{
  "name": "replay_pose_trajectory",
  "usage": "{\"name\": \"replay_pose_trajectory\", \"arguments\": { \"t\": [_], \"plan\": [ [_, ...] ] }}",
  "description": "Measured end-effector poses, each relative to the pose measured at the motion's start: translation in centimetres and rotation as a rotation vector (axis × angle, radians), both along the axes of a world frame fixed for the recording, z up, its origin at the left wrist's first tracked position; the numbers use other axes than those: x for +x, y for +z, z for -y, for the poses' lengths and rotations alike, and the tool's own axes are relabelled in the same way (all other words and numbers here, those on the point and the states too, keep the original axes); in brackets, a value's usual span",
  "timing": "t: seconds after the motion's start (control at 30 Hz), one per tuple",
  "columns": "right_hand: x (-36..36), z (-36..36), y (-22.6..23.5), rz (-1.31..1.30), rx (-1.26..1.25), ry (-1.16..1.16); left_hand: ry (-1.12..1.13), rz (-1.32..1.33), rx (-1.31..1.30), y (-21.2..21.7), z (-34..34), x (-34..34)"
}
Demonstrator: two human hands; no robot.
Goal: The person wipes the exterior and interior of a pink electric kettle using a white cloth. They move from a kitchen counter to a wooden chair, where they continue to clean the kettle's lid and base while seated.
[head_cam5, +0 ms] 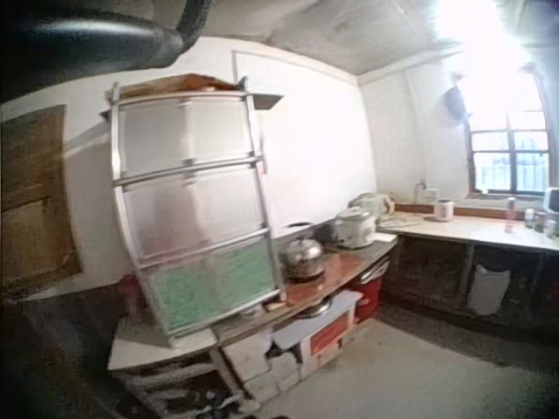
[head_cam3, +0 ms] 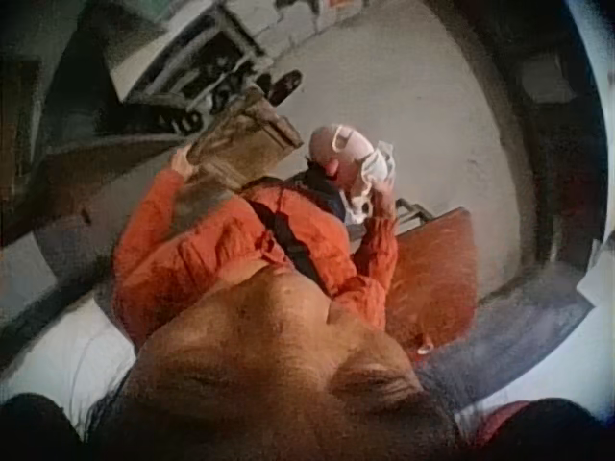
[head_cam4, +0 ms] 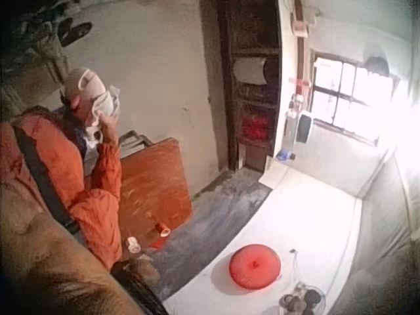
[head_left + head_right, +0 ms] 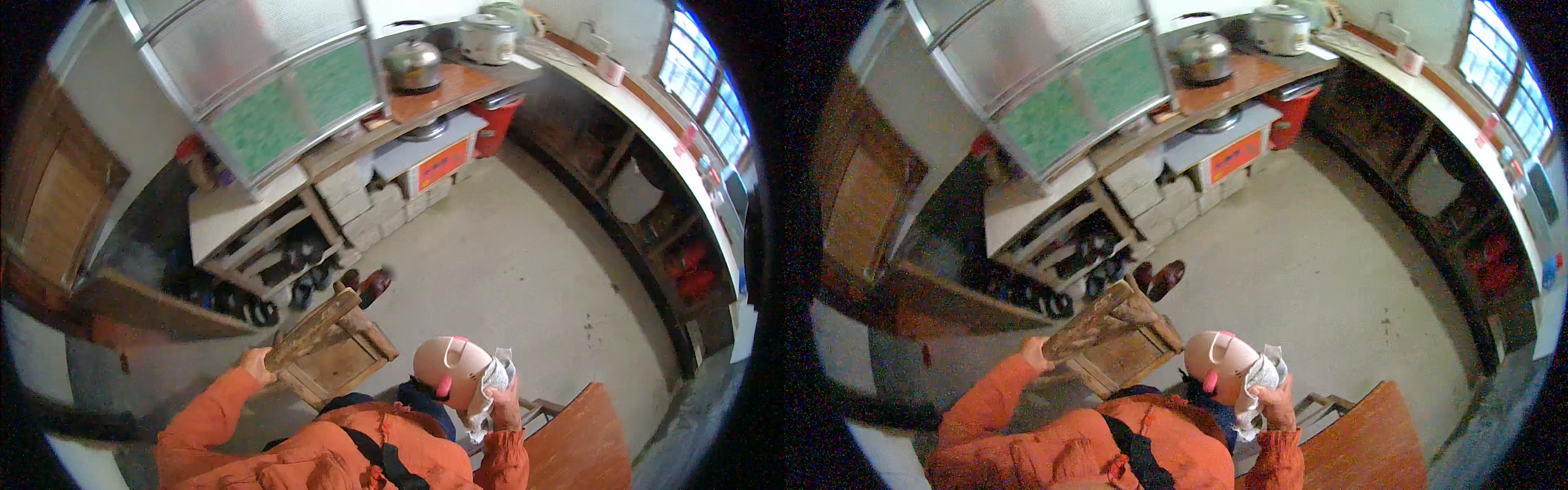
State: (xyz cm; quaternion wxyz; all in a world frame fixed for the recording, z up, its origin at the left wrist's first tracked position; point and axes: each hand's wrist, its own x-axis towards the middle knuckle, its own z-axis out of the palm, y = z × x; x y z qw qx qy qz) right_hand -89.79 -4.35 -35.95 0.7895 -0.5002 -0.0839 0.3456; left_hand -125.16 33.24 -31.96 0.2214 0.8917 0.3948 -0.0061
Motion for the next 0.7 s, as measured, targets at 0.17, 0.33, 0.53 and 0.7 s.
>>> {"name": "replay_pose_trajectory", "arguments": {
  "t": [0.17,0.33,0.53,0.7],
  "plan": [
    [-1.5,-0.8,0.3,-0.008,-0.031,-0.234,-0.182,0.056,-0.120,-0.8,-3.6,8.5],
    [-1.4,-1.8,-1.7,0.052,0.047,-0.322,-0.302,0.214,-0.163,-6.7,-8.5,16.7],
    [-1.1,-2.4,-3.9,0.176,0.046,-0.464,-0.450,0.269,-0.240,-8.7,-11.0,30.7],
    [-1.9,-2.2,-8.0,0.214,0.057,-0.665,-0.569,0.254,0.018,-11.7,-10.2,36.2]
  ]
}}
